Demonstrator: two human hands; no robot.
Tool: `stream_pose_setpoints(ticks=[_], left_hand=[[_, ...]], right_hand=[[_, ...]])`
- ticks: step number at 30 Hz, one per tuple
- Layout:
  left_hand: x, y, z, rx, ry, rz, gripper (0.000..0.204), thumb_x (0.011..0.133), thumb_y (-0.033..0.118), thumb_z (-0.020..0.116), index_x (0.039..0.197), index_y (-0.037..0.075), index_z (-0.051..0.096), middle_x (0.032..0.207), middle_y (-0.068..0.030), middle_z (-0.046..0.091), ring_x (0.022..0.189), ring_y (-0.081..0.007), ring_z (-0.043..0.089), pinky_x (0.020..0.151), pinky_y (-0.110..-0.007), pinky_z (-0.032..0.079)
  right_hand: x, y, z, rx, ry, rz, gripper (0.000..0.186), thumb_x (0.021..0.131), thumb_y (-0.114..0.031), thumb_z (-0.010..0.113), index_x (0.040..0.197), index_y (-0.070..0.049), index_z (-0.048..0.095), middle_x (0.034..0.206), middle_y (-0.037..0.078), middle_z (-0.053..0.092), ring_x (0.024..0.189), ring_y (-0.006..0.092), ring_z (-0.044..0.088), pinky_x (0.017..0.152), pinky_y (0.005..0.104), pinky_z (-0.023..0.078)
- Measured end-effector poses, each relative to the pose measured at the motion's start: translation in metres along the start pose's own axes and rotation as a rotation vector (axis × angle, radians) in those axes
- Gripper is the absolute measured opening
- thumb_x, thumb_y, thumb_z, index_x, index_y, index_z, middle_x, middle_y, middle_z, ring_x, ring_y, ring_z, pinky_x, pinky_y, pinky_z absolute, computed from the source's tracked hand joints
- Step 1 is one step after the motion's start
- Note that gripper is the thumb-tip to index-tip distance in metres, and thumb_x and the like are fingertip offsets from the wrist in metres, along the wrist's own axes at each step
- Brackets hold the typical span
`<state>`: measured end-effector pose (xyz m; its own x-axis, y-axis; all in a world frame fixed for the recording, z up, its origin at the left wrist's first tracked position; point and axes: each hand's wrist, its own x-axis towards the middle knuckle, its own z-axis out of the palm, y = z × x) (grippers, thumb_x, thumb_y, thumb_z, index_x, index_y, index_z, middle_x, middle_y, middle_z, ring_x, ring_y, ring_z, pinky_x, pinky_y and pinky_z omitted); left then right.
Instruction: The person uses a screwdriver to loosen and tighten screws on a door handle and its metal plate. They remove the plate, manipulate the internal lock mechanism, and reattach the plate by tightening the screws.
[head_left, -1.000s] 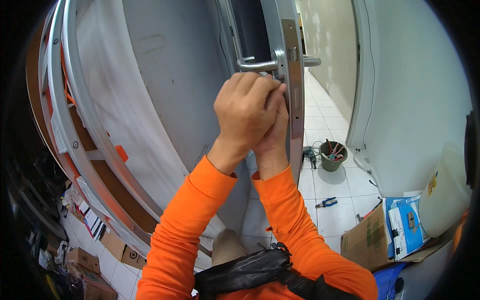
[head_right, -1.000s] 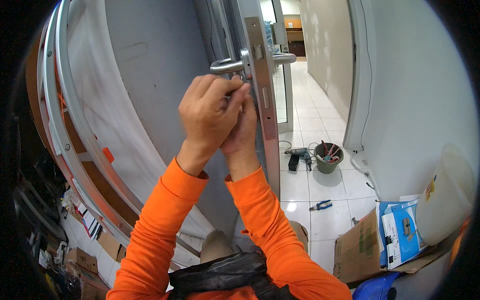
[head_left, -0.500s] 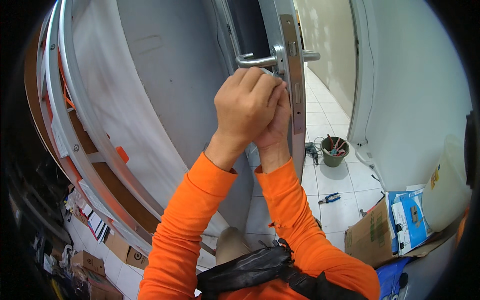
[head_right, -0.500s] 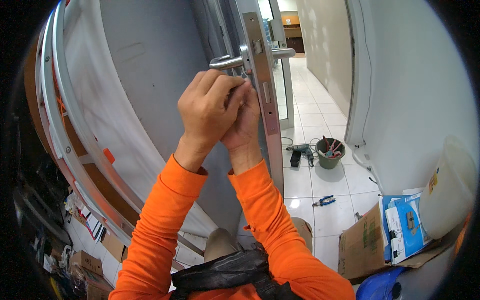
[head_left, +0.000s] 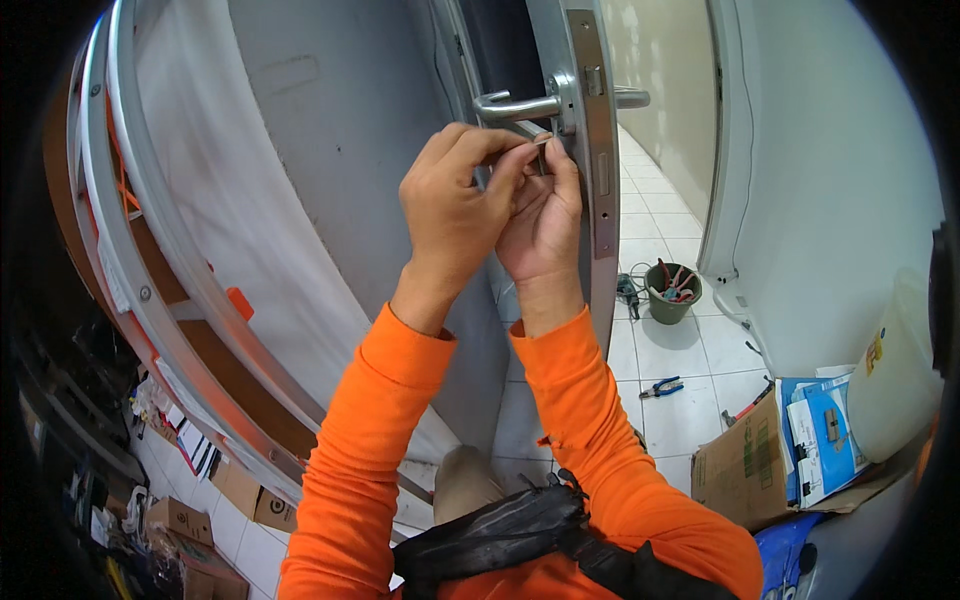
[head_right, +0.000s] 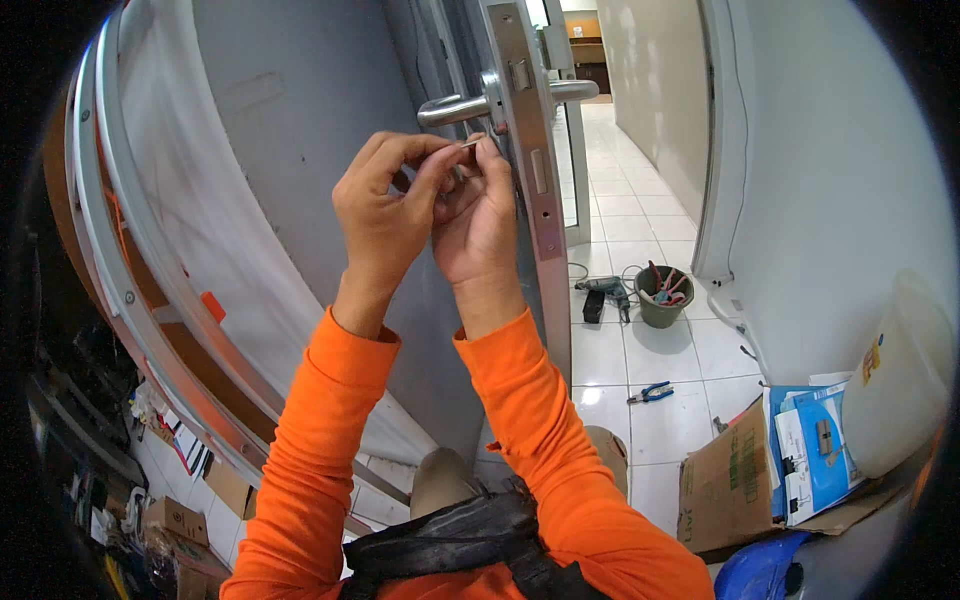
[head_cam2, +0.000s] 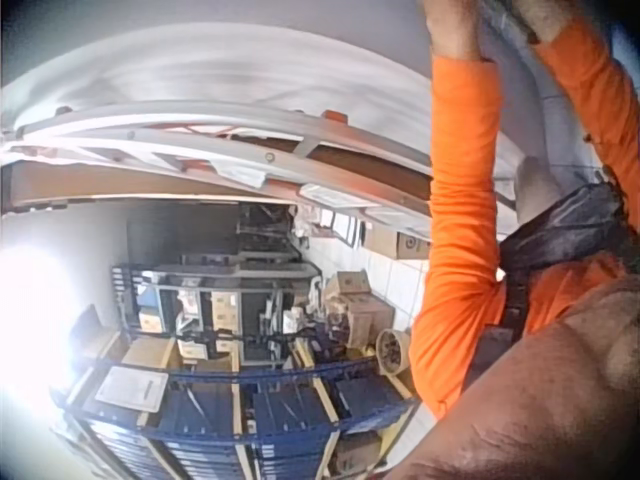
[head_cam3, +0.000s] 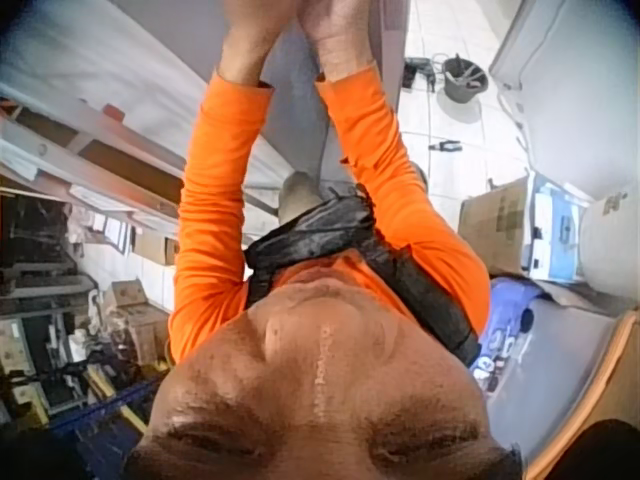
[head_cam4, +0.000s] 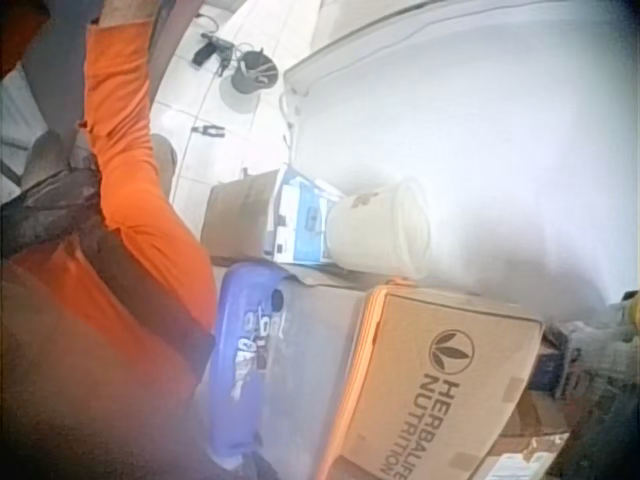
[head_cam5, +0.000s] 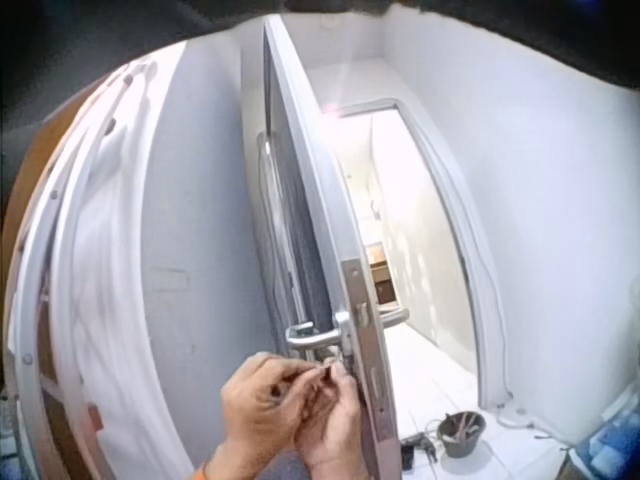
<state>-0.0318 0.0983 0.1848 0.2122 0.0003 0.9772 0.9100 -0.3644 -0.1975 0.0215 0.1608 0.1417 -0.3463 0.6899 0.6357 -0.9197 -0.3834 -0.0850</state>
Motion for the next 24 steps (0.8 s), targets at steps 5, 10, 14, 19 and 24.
stream_pose_setpoints(ticks=[5, 10, 14, 19, 24], left_hand=[[-0.014, -0.004, 0.006, -0.403, -0.04, -0.658, 0.009, 0.095, 0.008, 0.075, 0.098, 0.0, 0.076, 0.083, -0.0002, 0.07, 0.066, -0.0047, 0.057, 0.058, -0.021, 0.046], [-0.013, -0.023, 0.006, -0.62, -0.053, -0.848, 0.012, 0.096, 0.009, 0.074, 0.101, -0.001, 0.076, 0.083, 0.0005, 0.069, 0.066, -0.0033, 0.054, 0.057, -0.02, 0.044], [-0.01, -0.027, 0.008, -0.701, -0.085, -0.855, 0.013, 0.097, 0.011, 0.073, 0.101, 0.0, 0.076, 0.085, 0.0004, 0.07, 0.067, -0.0027, 0.053, 0.056, -0.018, 0.043], [-0.007, -0.027, 0.005, -0.707, -0.143, -0.885, 0.013, 0.097, 0.011, 0.073, 0.102, 0.0, 0.076, 0.086, -0.0002, 0.071, 0.065, -0.0024, 0.052, 0.055, -0.018, 0.041], [-0.003, -0.029, 0.007, -0.755, -0.145, -0.907, 0.013, 0.097, 0.012, 0.073, 0.102, 0.0, 0.077, 0.083, 0.0005, 0.07, 0.064, -0.0019, 0.051, 0.054, -0.017, 0.04]], right_hand=[[0.009, 0.011, -0.007, -0.051, 0.097, -0.123, 0.018, 0.101, -0.031, 0.066, 0.102, -0.014, 0.06, 0.088, -0.004, 0.057, 0.073, 0.0073, 0.054, 0.056, 0.0247, 0.043], [0.011, 0.023, -0.003, -0.094, 0.129, -0.213, 0.018, 0.101, -0.03, 0.066, 0.102, -0.013, 0.06, 0.089, -0.004, 0.059, 0.074, 0.0075, 0.055, 0.056, 0.0243, 0.044], [0.012, 0.024, -0.001, -0.114, 0.152, -0.263, 0.02, 0.101, -0.032, 0.067, 0.104, -0.013, 0.06, 0.091, -0.003, 0.06, 0.074, 0.0074, 0.055, 0.055, 0.0243, 0.044], [0.008, 0.025, 0.003, -0.095, 0.21, -0.269, 0.022, 0.103, -0.034, 0.065, 0.105, -0.013, 0.059, 0.091, -0.003, 0.061, 0.072, 0.0076, 0.056, 0.055, 0.0243, 0.043], [0.011, 0.025, 0.0, -0.1, 0.164, -0.267, 0.022, 0.104, -0.035, 0.063, 0.107, -0.013, 0.06, 0.093, -0.002, 0.062, 0.072, 0.0078, 0.056, 0.056, 0.0244, 0.044]])
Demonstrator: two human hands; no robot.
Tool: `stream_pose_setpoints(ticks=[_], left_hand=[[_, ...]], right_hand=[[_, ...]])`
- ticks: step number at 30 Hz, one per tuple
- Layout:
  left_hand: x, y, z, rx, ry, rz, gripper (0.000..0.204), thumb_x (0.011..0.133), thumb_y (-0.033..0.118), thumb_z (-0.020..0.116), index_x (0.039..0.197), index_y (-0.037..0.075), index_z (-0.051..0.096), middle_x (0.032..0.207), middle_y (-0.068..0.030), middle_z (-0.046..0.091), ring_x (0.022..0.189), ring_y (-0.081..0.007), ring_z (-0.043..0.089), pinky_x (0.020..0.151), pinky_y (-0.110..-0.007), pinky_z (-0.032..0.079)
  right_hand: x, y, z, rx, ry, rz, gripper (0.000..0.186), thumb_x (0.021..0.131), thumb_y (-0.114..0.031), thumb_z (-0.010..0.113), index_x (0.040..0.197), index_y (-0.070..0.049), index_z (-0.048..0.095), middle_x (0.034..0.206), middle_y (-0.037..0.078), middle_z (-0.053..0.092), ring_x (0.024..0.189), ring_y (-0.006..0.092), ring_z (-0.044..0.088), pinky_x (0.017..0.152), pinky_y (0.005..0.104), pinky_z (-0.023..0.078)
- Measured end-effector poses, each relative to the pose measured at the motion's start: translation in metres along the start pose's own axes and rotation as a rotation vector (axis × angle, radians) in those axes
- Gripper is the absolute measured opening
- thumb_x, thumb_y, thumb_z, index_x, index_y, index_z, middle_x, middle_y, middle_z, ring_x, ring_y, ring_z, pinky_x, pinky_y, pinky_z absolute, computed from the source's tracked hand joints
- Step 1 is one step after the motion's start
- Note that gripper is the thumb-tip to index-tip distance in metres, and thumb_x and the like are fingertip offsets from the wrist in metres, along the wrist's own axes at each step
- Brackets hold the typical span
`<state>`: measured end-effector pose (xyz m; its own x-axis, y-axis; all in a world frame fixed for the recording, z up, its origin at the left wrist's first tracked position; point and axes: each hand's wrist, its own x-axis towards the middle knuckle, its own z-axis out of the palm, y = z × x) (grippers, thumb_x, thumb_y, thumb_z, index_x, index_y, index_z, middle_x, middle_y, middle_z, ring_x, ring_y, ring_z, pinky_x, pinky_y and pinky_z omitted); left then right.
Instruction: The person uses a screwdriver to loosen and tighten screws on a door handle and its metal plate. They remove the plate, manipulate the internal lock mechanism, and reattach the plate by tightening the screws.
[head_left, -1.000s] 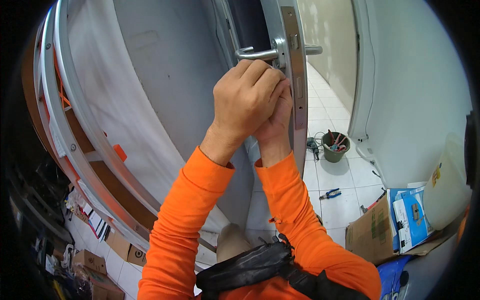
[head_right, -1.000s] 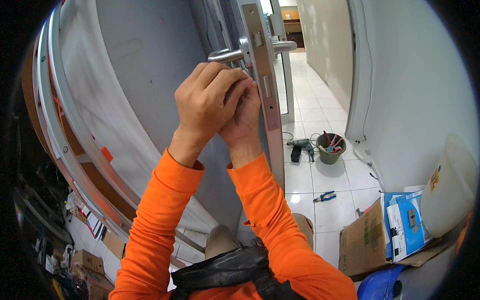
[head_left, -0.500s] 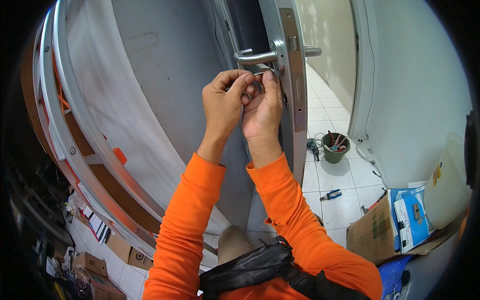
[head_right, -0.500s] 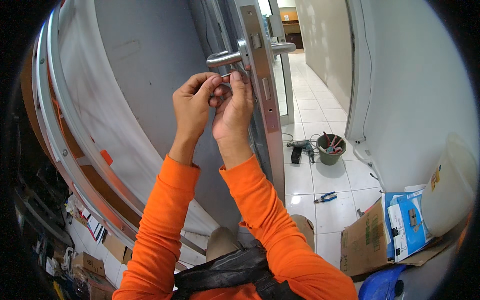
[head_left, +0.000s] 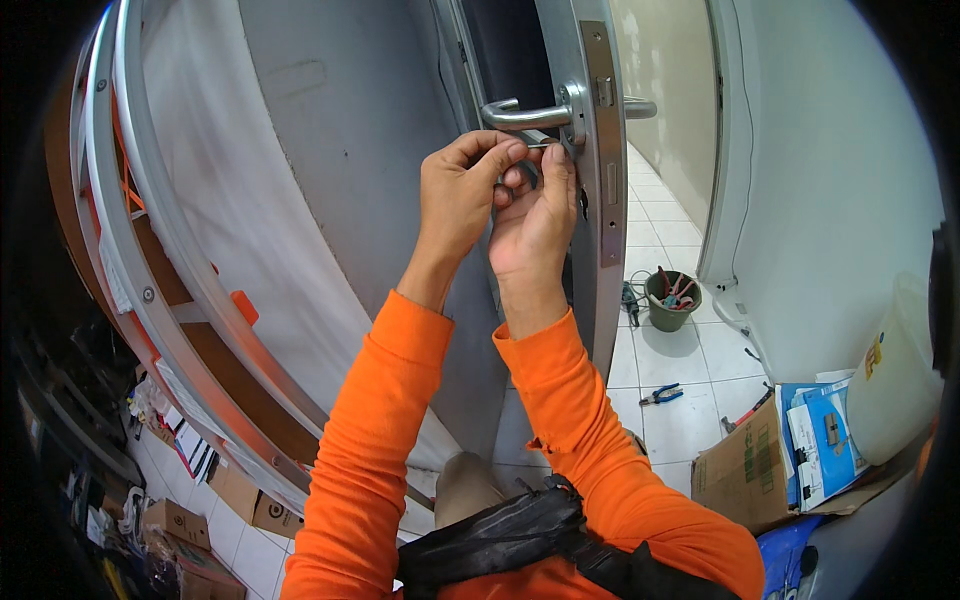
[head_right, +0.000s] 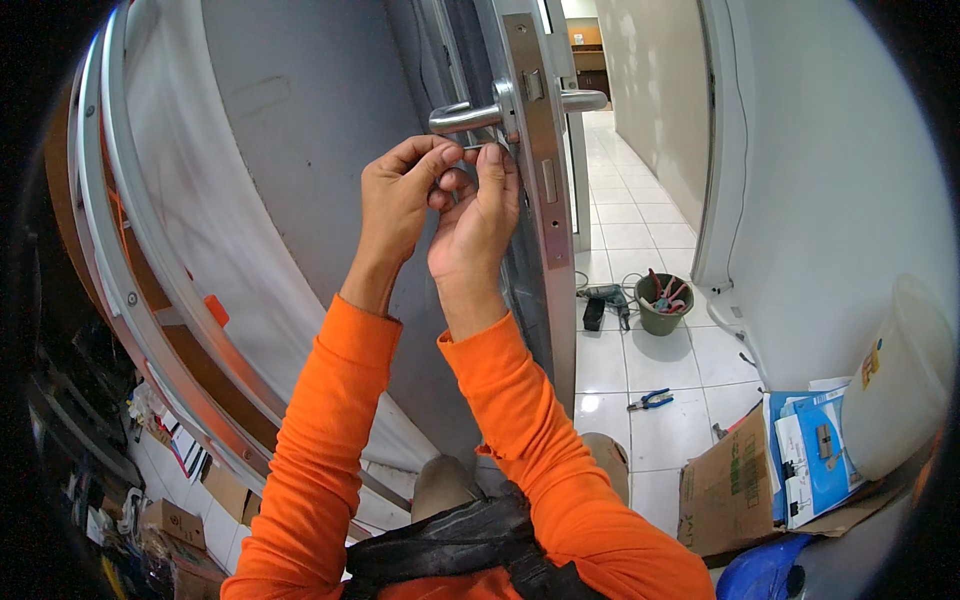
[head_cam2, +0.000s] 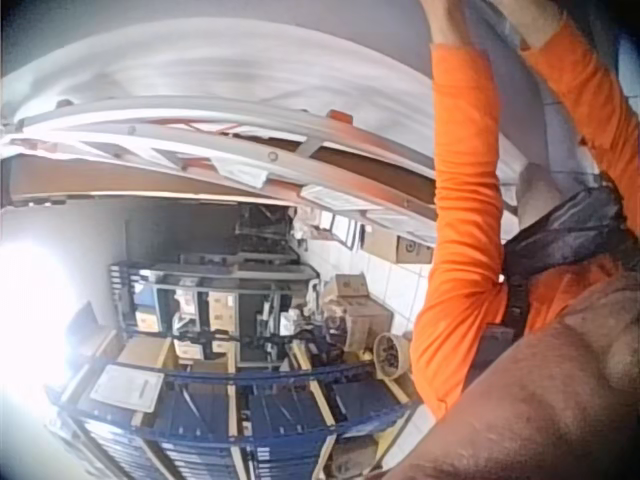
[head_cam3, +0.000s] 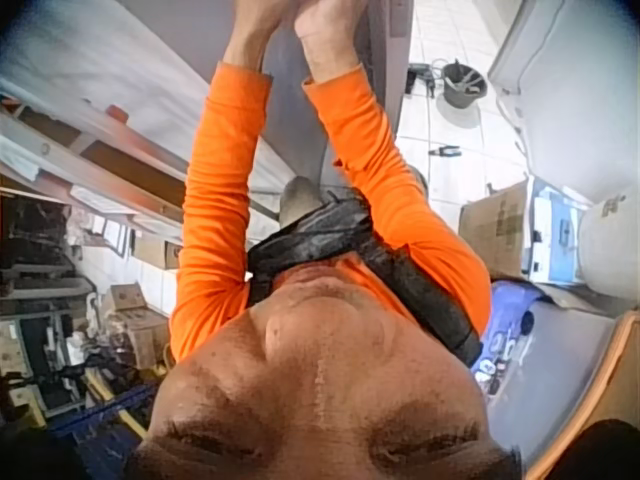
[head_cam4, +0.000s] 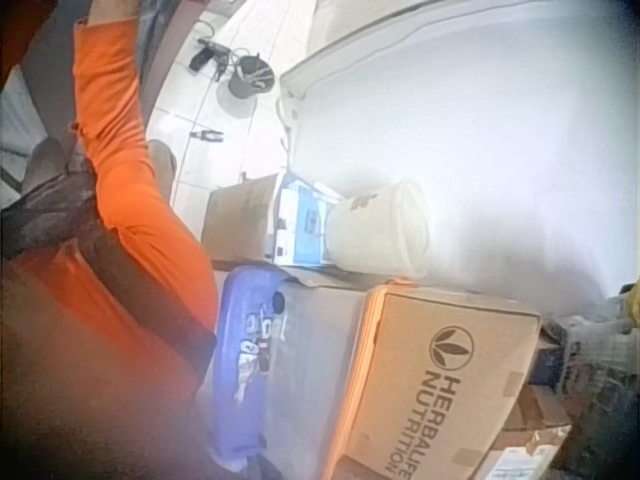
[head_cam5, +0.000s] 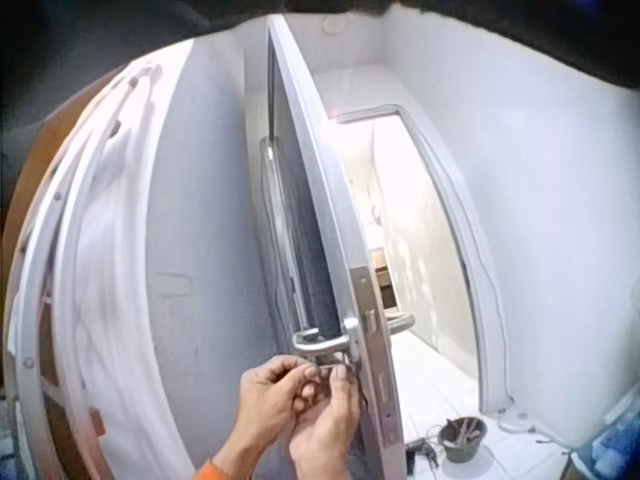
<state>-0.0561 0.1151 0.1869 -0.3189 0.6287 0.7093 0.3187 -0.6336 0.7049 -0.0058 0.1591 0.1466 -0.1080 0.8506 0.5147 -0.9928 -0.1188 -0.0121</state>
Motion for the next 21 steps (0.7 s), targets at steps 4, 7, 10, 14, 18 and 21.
stream_pose_setpoints(ticks=[4, 7, 10, 14, 18, 21], left_hand=[[0.001, 0.001, 0.0, -0.018, -0.002, -0.013, 0.014, 0.097, 0.013, 0.073, 0.102, 0.0, 0.076, 0.081, 0.001, 0.069, 0.063, -0.0019, 0.05, 0.053, -0.017, 0.039], [0.003, -0.001, -0.001, -0.046, -0.036, -0.038, 0.015, 0.098, 0.014, 0.072, 0.102, 0.0, 0.075, 0.081, 0.0007, 0.069, 0.061, -0.0018, 0.049, 0.052, -0.017, 0.039], [0.007, -0.003, -0.004, -0.043, -0.071, -0.064, 0.015, 0.099, 0.014, 0.07, 0.102, 0.001, 0.074, 0.081, 0.0011, 0.068, 0.061, -0.0016, 0.047, 0.051, -0.018, 0.038], [0.016, -0.007, -0.005, -0.086, -0.126, -0.139, 0.015, 0.101, 0.016, 0.068, 0.101, 0.001, 0.073, 0.077, 0.0017, 0.064, 0.06, -0.0017, 0.047, 0.05, -0.018, 0.036], [0.025, -0.012, -0.007, -0.155, -0.175, -0.207, 0.017, 0.102, 0.018, 0.067, 0.102, 0.001, 0.071, 0.077, 0.0015, 0.063, 0.06, -0.0022, 0.048, 0.049, -0.017, 0.036], [0.026, -0.015, -0.009, -0.194, -0.213, -0.216, 0.018, 0.102, 0.019, 0.067, 0.102, 0.001, 0.07, 0.081, 0.0006, 0.064, 0.06, -0.0022, 0.048, 0.049, -0.016, 0.038]], right_hand=[[-0.001, 0.0, 0.002, 0.003, 0.005, 0.005, 0.023, 0.104, -0.035, 0.063, 0.109, -0.013, 0.06, 0.093, -0.002, 0.064, 0.072, 0.0073, 0.056, 0.056, 0.024, 0.044], [0.0, 0.001, 0.0, 0.001, 0.004, 0.0, 0.024, 0.104, -0.036, 0.063, 0.11, -0.012, 0.061, 0.094, -0.002, 0.065, 0.072, 0.0071, 0.056, 0.056, 0.0237, 0.044], [0.0, 0.0, 0.0, -0.019, -0.006, -0.012, 0.024, 0.104, -0.036, 0.063, 0.11, -0.012, 0.061, 0.095, -0.002, 0.065, 0.072, 0.007, 0.057, 0.056, 0.0234, 0.045], [-0.002, -0.001, 0.005, -0.046, 0.046, -0.04, 0.025, 0.104, -0.034, 0.064, 0.111, -0.01, 0.06, 0.096, -0.001, 0.065, 0.071, 0.0067, 0.058, 0.053, 0.0225, 0.047], [-0.003, -0.002, 0.008, -0.046, 0.063, -0.041, 0.025, 0.104, -0.033, 0.064, 0.111, -0.01, 0.061, 0.095, -0.001, 0.065, 0.069, 0.0064, 0.059, 0.051, 0.0222, 0.048], [-0.004, -0.003, 0.01, -0.051, 0.087, -0.047, 0.024, 0.104, -0.032, 0.064, 0.112, -0.01, 0.061, 0.094, -0.002, 0.064, 0.068, 0.0062, 0.059, 0.051, 0.0218, 0.049]])
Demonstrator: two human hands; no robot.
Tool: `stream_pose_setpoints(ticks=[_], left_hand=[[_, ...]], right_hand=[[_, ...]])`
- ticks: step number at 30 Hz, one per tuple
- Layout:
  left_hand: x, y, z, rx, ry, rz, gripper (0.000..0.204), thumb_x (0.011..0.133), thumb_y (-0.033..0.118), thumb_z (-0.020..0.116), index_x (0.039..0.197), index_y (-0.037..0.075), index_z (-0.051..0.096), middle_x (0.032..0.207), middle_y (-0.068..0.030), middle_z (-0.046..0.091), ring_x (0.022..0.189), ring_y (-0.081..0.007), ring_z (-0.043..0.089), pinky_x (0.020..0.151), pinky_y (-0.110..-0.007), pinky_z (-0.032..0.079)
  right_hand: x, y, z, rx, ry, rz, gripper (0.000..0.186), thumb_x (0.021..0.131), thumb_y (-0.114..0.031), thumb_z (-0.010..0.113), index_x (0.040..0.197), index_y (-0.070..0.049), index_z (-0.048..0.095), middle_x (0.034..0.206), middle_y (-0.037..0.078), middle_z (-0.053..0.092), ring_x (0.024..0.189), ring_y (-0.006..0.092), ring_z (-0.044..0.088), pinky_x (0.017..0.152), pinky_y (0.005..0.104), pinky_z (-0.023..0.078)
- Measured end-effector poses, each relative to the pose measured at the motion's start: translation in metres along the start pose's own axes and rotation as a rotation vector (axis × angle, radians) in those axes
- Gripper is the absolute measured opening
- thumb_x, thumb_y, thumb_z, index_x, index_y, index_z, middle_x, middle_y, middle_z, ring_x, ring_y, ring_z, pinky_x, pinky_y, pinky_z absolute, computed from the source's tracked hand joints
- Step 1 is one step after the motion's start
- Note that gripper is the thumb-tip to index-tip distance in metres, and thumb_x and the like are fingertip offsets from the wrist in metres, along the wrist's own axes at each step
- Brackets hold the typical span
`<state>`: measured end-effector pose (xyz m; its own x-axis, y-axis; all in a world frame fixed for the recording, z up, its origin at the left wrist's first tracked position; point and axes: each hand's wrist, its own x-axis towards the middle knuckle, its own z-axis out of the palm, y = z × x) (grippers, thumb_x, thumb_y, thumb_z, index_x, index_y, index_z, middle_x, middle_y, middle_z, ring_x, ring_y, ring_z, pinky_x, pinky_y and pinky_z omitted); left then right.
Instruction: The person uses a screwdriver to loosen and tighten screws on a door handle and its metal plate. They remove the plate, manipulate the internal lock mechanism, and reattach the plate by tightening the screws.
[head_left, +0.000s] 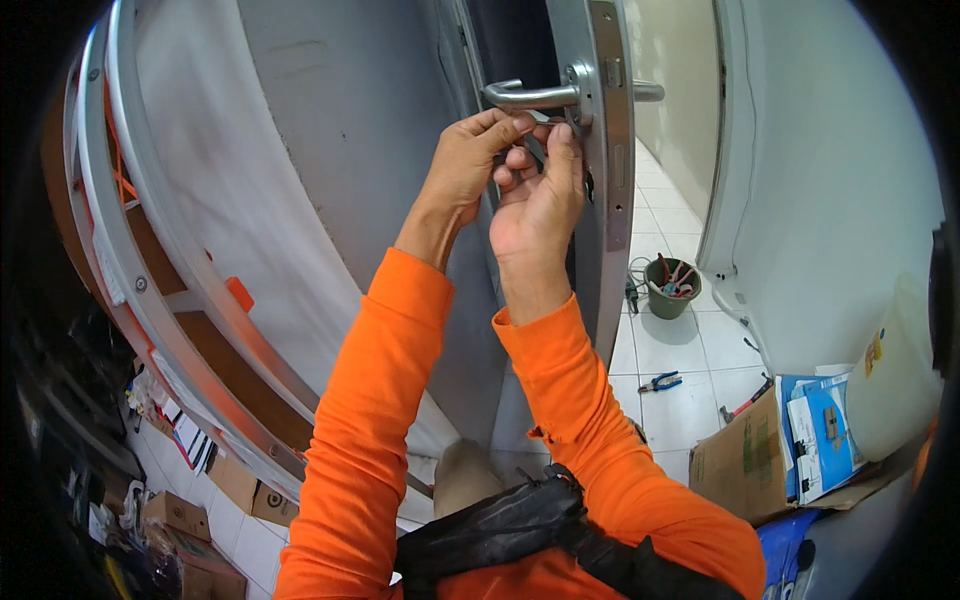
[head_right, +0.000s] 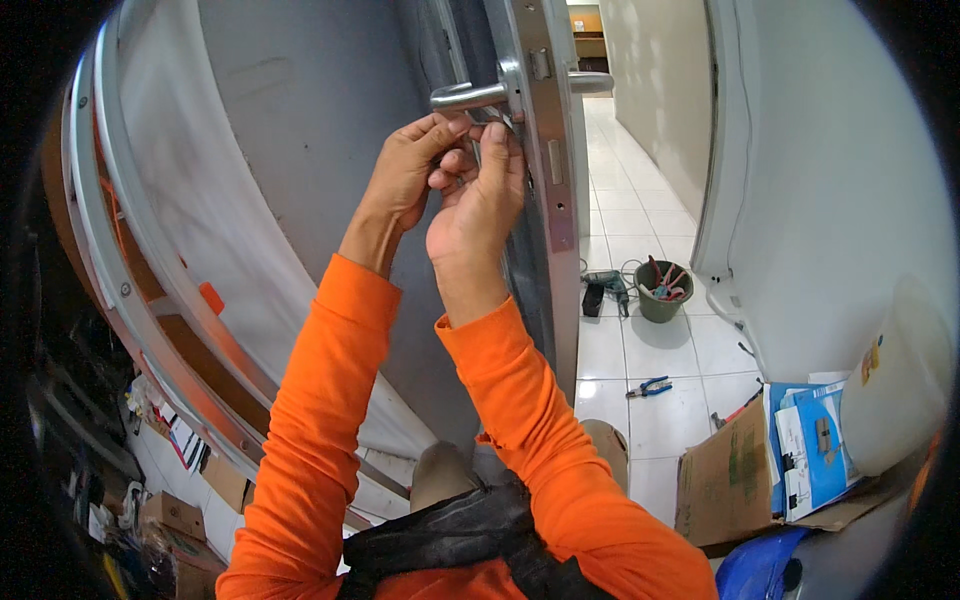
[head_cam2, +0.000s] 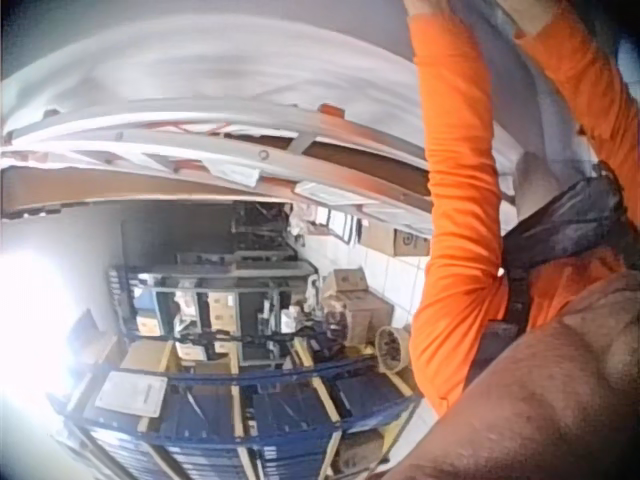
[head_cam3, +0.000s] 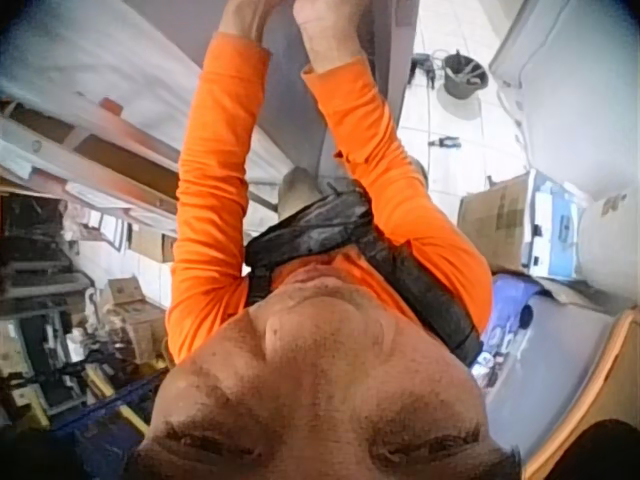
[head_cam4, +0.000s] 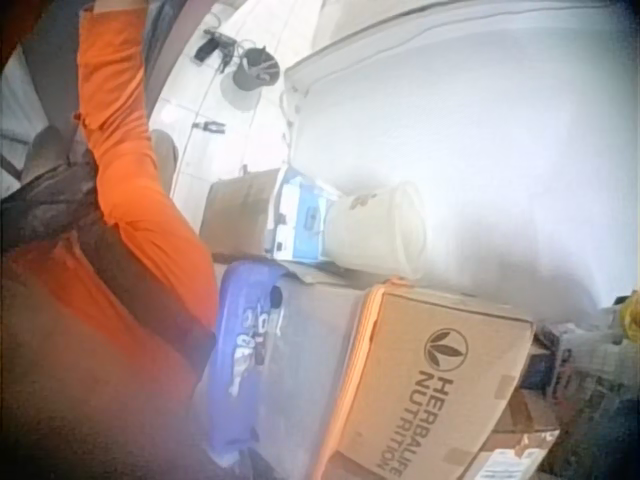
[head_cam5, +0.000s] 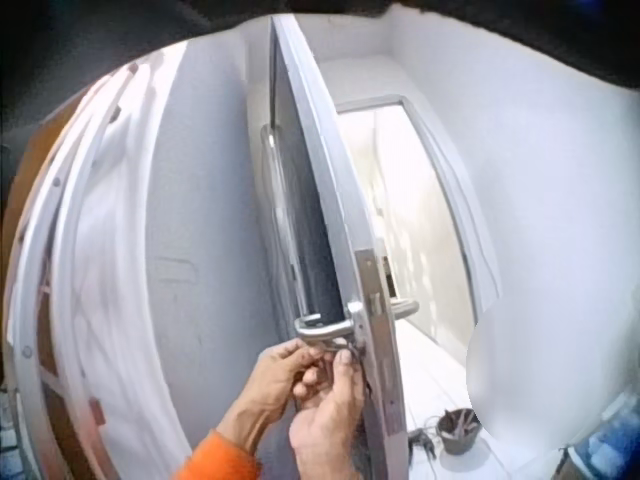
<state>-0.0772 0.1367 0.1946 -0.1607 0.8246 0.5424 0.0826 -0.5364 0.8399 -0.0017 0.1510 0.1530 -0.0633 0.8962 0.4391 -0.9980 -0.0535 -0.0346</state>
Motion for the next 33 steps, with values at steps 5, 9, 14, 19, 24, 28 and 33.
stream_pose_setpoints(ticks=[5, 9, 14, 19, 24, 28, 33], left_hand=[[0.002, -0.002, -0.002, -0.037, -0.037, -0.022, 0.019, 0.103, 0.017, 0.065, 0.107, -0.001, 0.068, 0.09, -0.0021, 0.067, 0.062, -0.0007, 0.051, 0.047, -0.013, 0.042], [0.007, 0.0, -0.002, -0.108, -0.037, -0.047, 0.019, 0.1, 0.018, 0.069, 0.105, 0.0, 0.072, 0.091, -0.0032, 0.072, 0.064, -0.003, 0.053, 0.053, -0.018, 0.046], [0.01, 0.0, -0.004, -0.121, -0.097, -0.119, 0.023, 0.101, 0.023, 0.068, 0.106, 0.0, 0.068, 0.088, -0.0002, 0.066, 0.063, 0.0002, 0.051, 0.047, -0.014, 0.042], [0.01, 0.002, -0.006, -0.136, -0.136, -0.146, 0.022, 0.099, 0.022, 0.071, 0.103, 0.0, 0.071, 0.087, -0.0004, 0.068, 0.064, -0.0016, 0.052, 0.053, -0.017, 0.045], [0.003, 0.004, 0.004, -0.054, -0.02, -0.076, 0.018, 0.1, 0.021, 0.07, 0.102, 0.003, 0.072, 0.085, 0.0002, 0.067, 0.065, -0.0033, 0.052, 0.055, -0.018, 0.043], [-0.006, 0.007, 0.001, -0.106, -0.116, -0.095, 0.019, 0.099, 0.019, 0.07, 0.102, 0.001, 0.072, 0.083, -0.0007, 0.067, 0.066, -0.0046, 0.053, 0.057, -0.019, 0.045], [-0.039, -0.001, 0.061, 0.559, 0.397, 0.513, 0.015, 0.093, 0.015, 0.078, 0.095, 0.001, 0.076, 0.082, -0.003, 0.072, 0.071, -0.0058, 0.061, 0.061, -0.023, 0.049]], right_hand=[[0.001, 0.002, 0.0, 0.061, -0.021, 0.016, 0.021, 0.103, -0.03, 0.065, 0.112, -0.011, 0.062, 0.091, -0.002, 0.064, 0.067, 0.005, 0.06, 0.05, 0.0201, 0.05], [0.0, 0.001, 0.004, 0.053, 0.019, 0.015, 0.021, 0.104, -0.031, 0.064, 0.11, -0.011, 0.062, 0.089, -0.003, 0.065, 0.066, 0.0049, 0.06, 0.05, 0.0201, 0.05], [0.002, 0.001, 0.003, 0.057, 0.038, 0.022, 0.021, 0.105, -0.031, 0.063, 0.11, -0.01, 0.062, 0.089, -0.003, 0.065, 0.065, 0.0049, 0.06, 0.049, 0.0199, 0.049], [0.001, -0.005, 0.003, 0.06, 0.041, 0.032, 0.021, 0.105, -0.031, 0.063, 0.108, -0.01, 0.062, 0.087, -0.003, 0.063, 0.064, 0.005, 0.059, 0.049, 0.0198, 0.048], [0.005, -0.007, 0.001, 0.066, 0.027, 0.048, 0.023, 0.102, -0.032, 0.067, 0.103, -0.01, 0.061, 0.089, -0.002, 0.061, 0.069, 0.0089, 0.06, 0.054, 0.0245, 0.05], [0.006, -0.004, 0.0, 0.087, 0.032, 0.059, 0.022, 0.103, -0.032, 0.065, 0.103, -0.011, 0.061, 0.084, -0.003, 0.061, 0.063, 0.0054, 0.058, 0.05, 0.0218, 0.046], [0.014, -0.03, -0.015, 0.299, -0.155, 0.263, 0.021, 0.106, -0.031, 0.061, 0.1, -0.011, 0.063, 0.076, -0.002, 0.054, 0.061, 0.0078, 0.048, 0.055, 0.0234, 0.044]])
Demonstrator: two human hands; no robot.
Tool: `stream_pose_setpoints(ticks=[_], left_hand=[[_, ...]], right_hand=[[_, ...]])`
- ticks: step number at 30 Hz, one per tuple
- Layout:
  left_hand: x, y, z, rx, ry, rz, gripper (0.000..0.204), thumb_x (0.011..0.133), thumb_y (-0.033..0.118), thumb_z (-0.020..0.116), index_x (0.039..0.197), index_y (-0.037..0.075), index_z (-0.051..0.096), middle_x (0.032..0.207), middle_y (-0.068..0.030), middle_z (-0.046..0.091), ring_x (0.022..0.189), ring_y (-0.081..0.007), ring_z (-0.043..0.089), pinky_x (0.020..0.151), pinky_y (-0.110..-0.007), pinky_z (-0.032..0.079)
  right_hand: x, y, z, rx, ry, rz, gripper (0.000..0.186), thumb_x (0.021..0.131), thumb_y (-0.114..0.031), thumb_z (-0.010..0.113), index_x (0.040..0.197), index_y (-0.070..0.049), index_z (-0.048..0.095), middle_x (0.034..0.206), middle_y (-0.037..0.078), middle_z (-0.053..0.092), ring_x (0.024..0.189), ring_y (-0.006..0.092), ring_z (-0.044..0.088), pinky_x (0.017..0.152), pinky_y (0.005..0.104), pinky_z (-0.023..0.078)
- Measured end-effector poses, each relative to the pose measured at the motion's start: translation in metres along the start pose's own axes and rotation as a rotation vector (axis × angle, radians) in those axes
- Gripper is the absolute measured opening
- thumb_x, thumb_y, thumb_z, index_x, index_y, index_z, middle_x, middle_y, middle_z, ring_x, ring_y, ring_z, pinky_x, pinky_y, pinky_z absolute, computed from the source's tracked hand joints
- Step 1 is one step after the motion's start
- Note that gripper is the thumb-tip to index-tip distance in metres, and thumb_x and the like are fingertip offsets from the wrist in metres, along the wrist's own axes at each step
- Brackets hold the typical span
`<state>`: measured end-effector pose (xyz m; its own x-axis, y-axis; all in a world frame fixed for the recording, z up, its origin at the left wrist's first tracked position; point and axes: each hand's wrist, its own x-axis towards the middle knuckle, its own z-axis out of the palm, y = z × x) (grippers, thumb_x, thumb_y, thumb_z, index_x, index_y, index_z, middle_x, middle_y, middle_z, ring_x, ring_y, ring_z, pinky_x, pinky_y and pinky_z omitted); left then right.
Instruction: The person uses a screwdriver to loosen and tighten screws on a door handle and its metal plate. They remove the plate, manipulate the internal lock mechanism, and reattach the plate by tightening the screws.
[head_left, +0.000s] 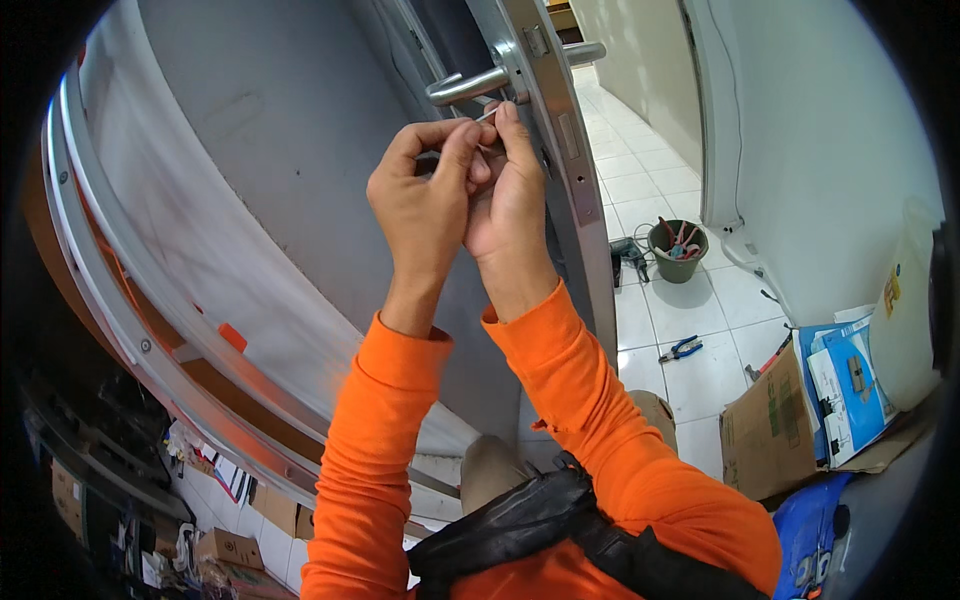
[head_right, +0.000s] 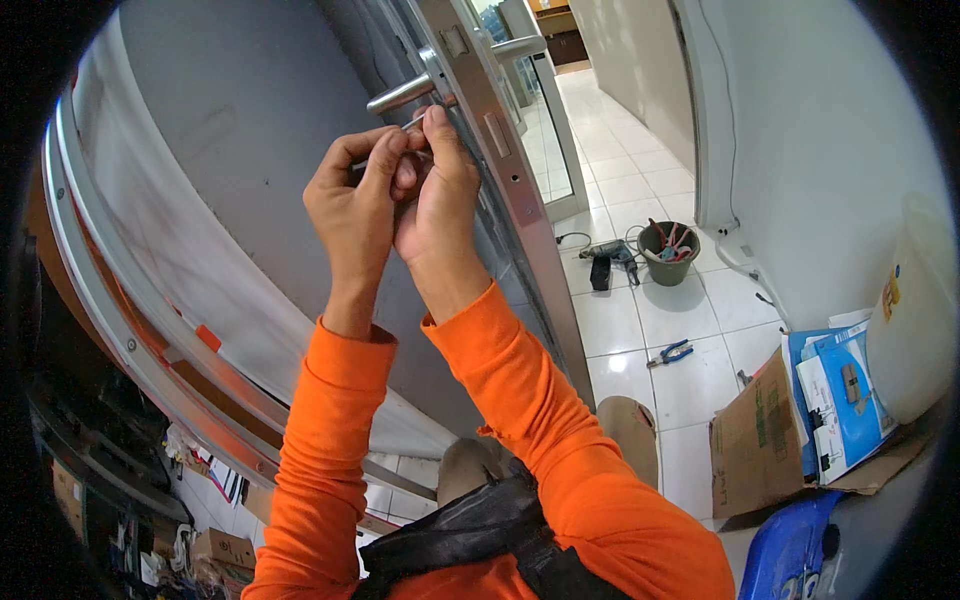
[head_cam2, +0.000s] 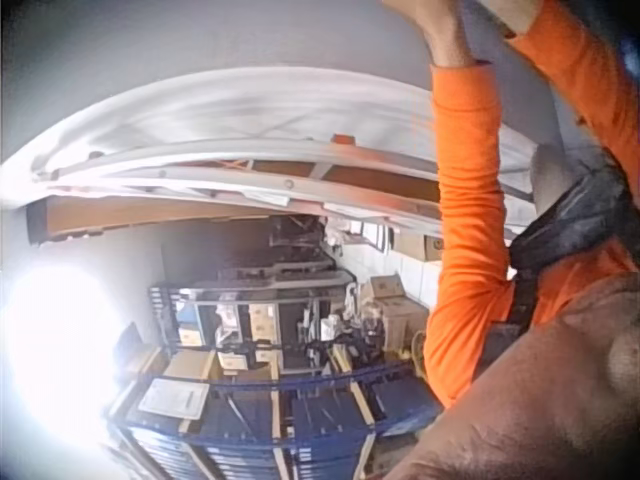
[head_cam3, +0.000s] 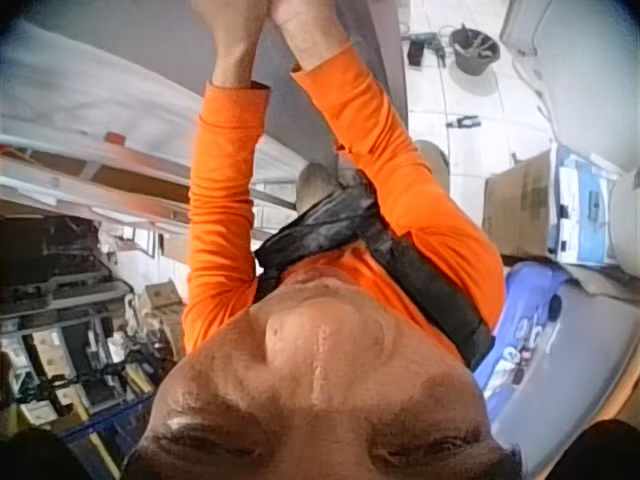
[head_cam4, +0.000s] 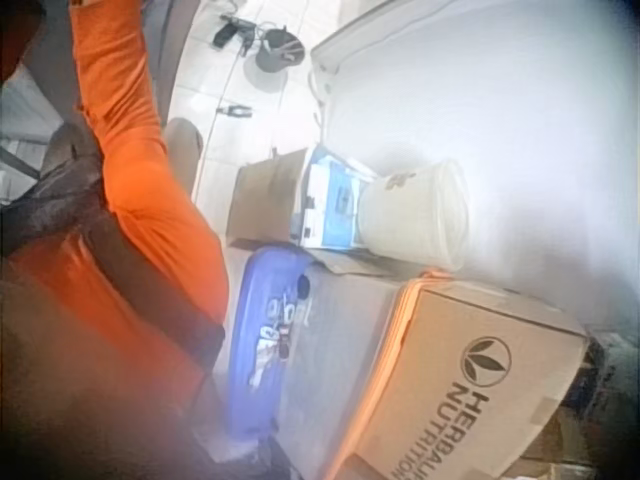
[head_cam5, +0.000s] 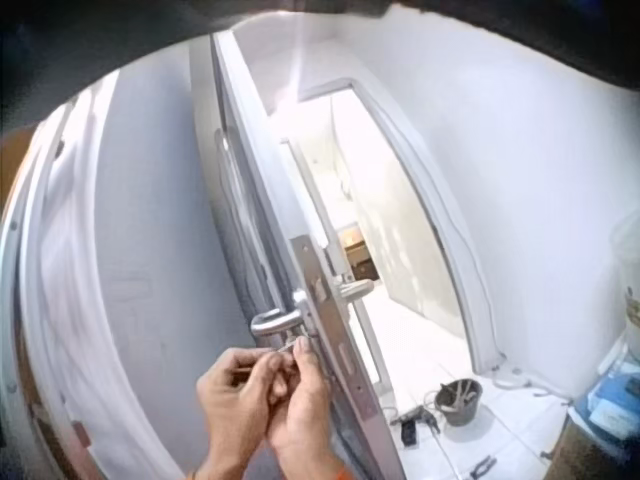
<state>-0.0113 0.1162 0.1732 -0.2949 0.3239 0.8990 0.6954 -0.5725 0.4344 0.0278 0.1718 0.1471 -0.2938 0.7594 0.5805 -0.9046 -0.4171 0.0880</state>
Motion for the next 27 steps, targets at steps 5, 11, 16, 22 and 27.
stream_pose_setpoints(ticks=[5, 11, 16, 22, 27], left_hand=[[0.022, 0.022, 0.018, 0.551, 0.01, 0.878, 0.015, 0.075, 0.014, 0.083, 0.077, 0.011, 0.068, 0.076, -0.0014, 0.067, 0.073, -0.0215, 0.065, 0.062, -0.032, 0.053], [0.031, 0.046, 0.018, 0.766, -0.141, 0.933, 0.013, 0.078, 0.016, 0.081, 0.078, 0.012, 0.068, 0.076, -0.0017, 0.067, 0.075, -0.02, 0.065, 0.063, -0.032, 0.053], [0.02, 0.03, -0.001, 0.55, -0.044, 0.718, 0.011, 0.081, 0.014, 0.082, 0.082, 0.01, 0.072, 0.077, -0.0025, 0.069, 0.075, -0.019, 0.067, 0.061, -0.032, 0.052], [0.006, -0.005, -0.015, 0.135, -0.062, -0.027, 0.012, 0.096, 0.011, 0.075, 0.103, 0.001, 0.074, 0.082, -0.0003, 0.071, 0.069, -0.0048, 0.063, 0.058, -0.022, 0.053], [0.02, -0.022, -0.019, -0.298, -0.175, -0.287, 0.012, 0.099, 0.01, 0.07, 0.098, 0.0, 0.074, 0.084, -0.0009, 0.07, 0.065, -0.0031, 0.054, 0.054, -0.02, 0.046]], right_hand=[[-0.004, -0.007, 0.001, 0.059, -0.085, 0.114, 0.037, 0.108, -0.043, 0.05, 0.121, -0.011, 0.063, 0.109, 0.002, 0.066, 0.102, 0.0138, 0.065, 0.088, 0.0334, 0.057], [-0.008, -0.015, 0.013, 0.325, -0.153, 0.305, 0.037, 0.108, -0.043, 0.046, 0.118, -0.013, 0.065, 0.115, 0.004, 0.067, 0.11, 0.0188, 0.066, 0.094, 0.0381, 0.056], [-0.01, -0.01, 0.008, 0.032, -0.05, 0.168, 0.033, 0.107, -0.039, 0.051, 0.122, -0.011, 0.063, 0.117, 0.003, 0.065, 0.109, 0.0177, 0.064, 0.091, 0.0366, 0.053], [-0.006, 0.012, -0.005, -0.519, 0.098, -0.171, 0.024, 0.106, -0.033, 0.058, 0.106, -0.011, 0.065, 0.09, -0.002, 0.065, 0.073, 0.0088, 0.058, 0.06, 0.0233, 0.043], [0.002, 0.028, -0.001, -0.479, 0.144, -0.291, 0.024, 0.105, -0.032, 0.061, 0.102, -0.008, 0.067, 0.078, -0.003, 0.063, 0.062, 0.0057, 0.055, 0.051, 0.0218, 0.04]])
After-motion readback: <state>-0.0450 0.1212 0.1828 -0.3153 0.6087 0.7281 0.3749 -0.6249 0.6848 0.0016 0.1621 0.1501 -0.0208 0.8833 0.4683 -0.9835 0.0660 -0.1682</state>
